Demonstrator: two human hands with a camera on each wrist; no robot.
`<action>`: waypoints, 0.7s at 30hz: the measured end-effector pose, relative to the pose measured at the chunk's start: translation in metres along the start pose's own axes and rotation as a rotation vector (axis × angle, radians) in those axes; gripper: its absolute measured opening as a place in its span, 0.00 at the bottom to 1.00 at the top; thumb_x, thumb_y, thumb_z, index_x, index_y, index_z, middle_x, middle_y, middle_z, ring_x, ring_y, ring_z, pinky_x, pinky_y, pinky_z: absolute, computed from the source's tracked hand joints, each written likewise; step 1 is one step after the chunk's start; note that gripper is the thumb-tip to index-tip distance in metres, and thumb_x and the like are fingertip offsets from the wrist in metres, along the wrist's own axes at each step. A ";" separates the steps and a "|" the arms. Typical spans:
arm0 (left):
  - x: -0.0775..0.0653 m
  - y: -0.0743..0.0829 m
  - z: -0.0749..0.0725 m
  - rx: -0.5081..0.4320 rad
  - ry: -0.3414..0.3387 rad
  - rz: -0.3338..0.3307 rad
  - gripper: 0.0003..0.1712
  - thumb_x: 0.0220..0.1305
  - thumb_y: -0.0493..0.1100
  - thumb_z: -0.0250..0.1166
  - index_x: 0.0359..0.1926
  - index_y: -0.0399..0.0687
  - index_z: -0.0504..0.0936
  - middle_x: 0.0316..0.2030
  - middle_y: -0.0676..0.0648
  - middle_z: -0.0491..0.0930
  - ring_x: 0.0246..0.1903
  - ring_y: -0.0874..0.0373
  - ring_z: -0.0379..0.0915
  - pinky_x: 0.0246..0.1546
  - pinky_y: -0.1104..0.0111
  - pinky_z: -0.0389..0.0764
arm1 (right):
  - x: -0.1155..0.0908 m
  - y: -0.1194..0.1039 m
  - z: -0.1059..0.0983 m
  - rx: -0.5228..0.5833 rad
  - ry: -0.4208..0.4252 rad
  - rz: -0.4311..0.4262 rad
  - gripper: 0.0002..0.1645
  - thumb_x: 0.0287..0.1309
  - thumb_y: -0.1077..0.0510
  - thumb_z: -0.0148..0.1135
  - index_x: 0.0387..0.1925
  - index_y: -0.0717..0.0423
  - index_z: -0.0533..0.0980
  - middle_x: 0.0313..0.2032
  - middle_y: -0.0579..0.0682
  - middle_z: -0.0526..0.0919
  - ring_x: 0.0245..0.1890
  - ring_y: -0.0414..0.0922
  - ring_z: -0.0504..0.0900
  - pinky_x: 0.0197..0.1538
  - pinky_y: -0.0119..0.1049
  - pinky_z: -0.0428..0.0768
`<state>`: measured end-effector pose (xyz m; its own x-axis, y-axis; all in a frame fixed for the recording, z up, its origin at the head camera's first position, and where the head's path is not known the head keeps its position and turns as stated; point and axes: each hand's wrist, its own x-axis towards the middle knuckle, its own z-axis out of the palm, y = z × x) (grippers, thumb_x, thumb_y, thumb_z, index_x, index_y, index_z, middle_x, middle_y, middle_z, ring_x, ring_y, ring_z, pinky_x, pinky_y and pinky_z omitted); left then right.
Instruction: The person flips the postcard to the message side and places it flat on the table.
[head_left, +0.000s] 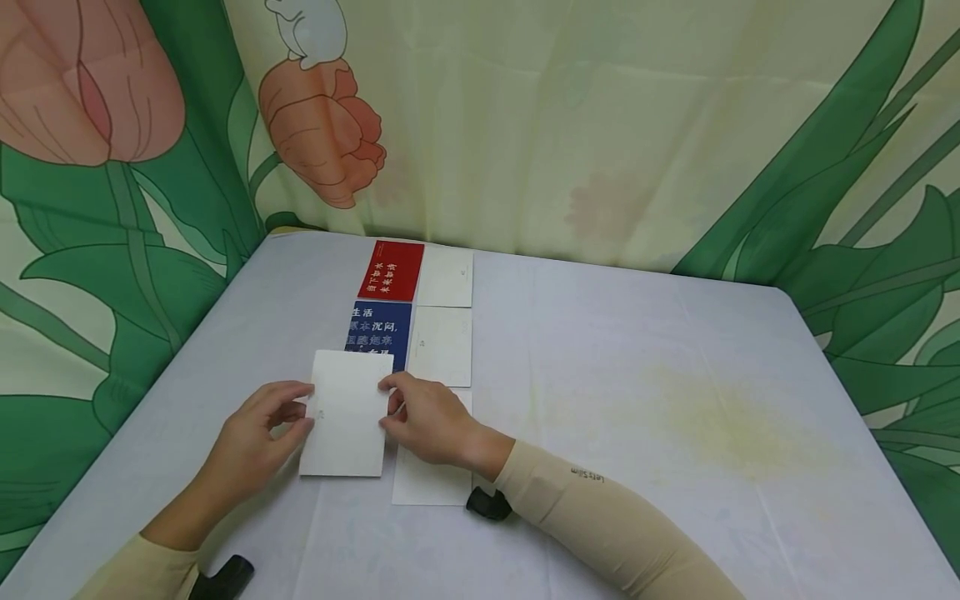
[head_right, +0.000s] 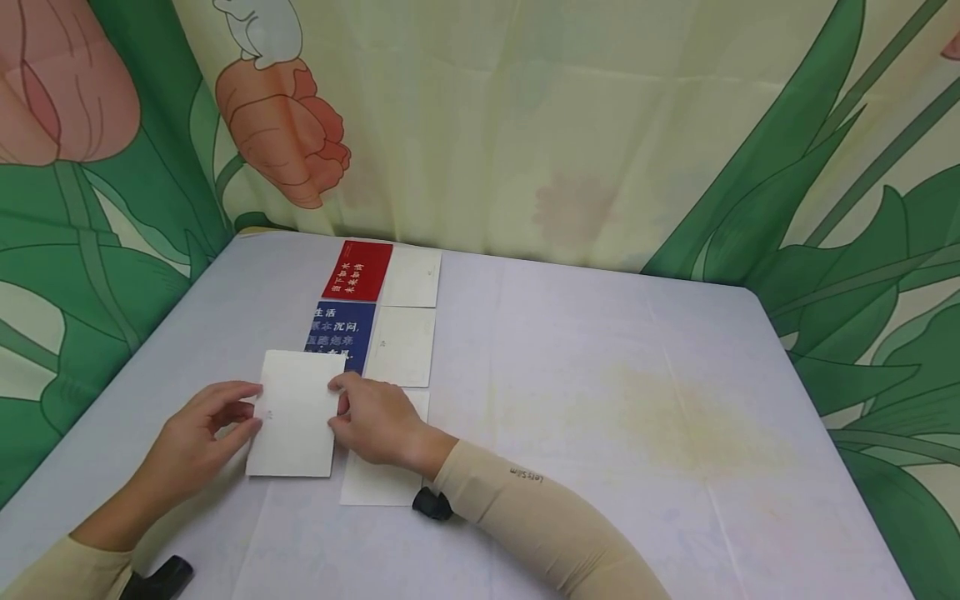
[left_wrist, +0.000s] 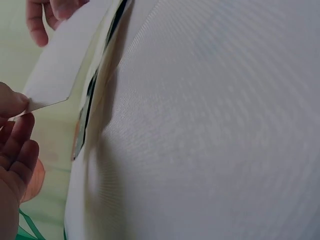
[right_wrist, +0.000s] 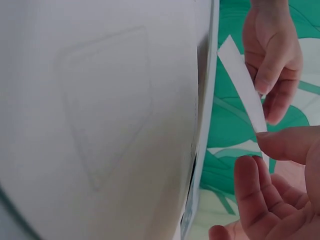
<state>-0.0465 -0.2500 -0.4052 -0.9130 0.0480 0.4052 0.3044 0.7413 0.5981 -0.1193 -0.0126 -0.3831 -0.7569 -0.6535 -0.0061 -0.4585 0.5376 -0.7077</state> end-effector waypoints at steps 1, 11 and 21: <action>0.000 -0.001 0.000 0.000 -0.006 0.005 0.27 0.51 0.21 0.71 0.54 0.32 0.79 0.50 0.40 0.77 0.40 0.58 0.77 0.46 0.91 0.67 | 0.000 0.000 0.000 -0.008 -0.005 0.005 0.22 0.65 0.60 0.64 0.59 0.58 0.73 0.33 0.40 0.77 0.31 0.34 0.75 0.37 0.25 0.75; 0.002 0.001 -0.001 0.091 -0.153 -0.035 0.27 0.54 0.29 0.73 0.56 0.34 0.78 0.54 0.35 0.76 0.45 0.45 0.77 0.44 0.48 0.81 | 0.001 0.003 0.002 -0.085 -0.068 0.039 0.24 0.63 0.57 0.66 0.59 0.58 0.73 0.29 0.39 0.77 0.27 0.36 0.74 0.31 0.26 0.71; 0.004 0.002 0.003 0.090 -0.243 -0.149 0.28 0.53 0.30 0.74 0.56 0.33 0.76 0.51 0.36 0.75 0.44 0.46 0.77 0.46 0.52 0.82 | 0.002 0.003 0.003 -0.062 -0.102 0.047 0.29 0.63 0.58 0.68 0.62 0.58 0.69 0.28 0.39 0.77 0.27 0.36 0.74 0.30 0.26 0.72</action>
<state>-0.0503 -0.2469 -0.4045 -0.9874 0.0847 0.1339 0.1467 0.8078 0.5708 -0.1212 -0.0137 -0.3872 -0.7279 -0.6764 -0.1124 -0.4541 0.5984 -0.6601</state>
